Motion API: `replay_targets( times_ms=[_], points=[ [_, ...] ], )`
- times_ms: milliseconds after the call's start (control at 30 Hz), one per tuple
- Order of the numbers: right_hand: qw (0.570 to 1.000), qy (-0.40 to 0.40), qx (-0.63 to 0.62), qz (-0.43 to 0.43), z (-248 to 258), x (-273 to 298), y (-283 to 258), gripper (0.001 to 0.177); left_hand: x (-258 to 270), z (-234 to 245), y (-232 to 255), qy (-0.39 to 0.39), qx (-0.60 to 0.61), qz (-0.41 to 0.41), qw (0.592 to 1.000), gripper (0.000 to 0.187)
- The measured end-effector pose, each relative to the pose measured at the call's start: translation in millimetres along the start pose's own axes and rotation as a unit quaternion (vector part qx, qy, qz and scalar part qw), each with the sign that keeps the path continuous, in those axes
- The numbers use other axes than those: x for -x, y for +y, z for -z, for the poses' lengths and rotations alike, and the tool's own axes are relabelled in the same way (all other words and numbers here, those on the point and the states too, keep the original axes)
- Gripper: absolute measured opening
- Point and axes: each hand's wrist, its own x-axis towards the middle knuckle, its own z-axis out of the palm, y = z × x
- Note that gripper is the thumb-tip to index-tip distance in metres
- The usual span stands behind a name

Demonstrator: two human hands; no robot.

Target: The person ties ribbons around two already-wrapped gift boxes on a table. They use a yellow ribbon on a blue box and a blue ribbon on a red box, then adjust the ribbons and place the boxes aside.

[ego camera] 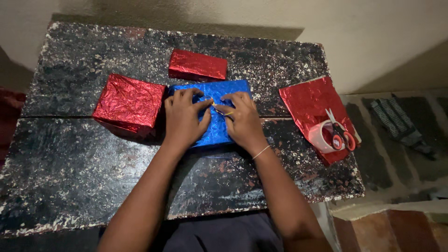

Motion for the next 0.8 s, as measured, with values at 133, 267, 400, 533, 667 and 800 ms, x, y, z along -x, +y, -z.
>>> replay_targets(
  times_ms=[133, 267, 400, 533, 667, 800],
  points=[
    [0.996, 0.028, -0.028, -0.077, -2, -1, 3, 0.019, 0, 0, -1, 0.003, 0.007, 0.003, 1.0, 0.026],
    [0.998, 0.022, -0.037, -0.044, 1, 1, 3, 0.037, 2, -1, -1, 0.005, 0.018, 0.01, 1.0, 0.026],
    [0.999, 0.023, 0.0, -0.026, -1, 1, 3, 0.029, 1, -2, -3, 0.008, 0.025, 0.01, 1.0, 0.027],
    [0.991, 0.085, -0.036, -0.095, 3, 3, 21, 0.024, -2, -3, -6, 0.059, 0.093, 0.032, 0.993, 0.03],
    [0.973, 0.15, -0.063, -0.165, 20, 5, 48, 0.021, -6, -3, -10, 0.112, 0.177, 0.033, 0.977, 0.031],
    [0.96, 0.177, -0.098, -0.195, 29, 7, 60, 0.019, 0, -6, -11, 0.127, 0.261, 0.058, 0.955, 0.027]
  ],
)
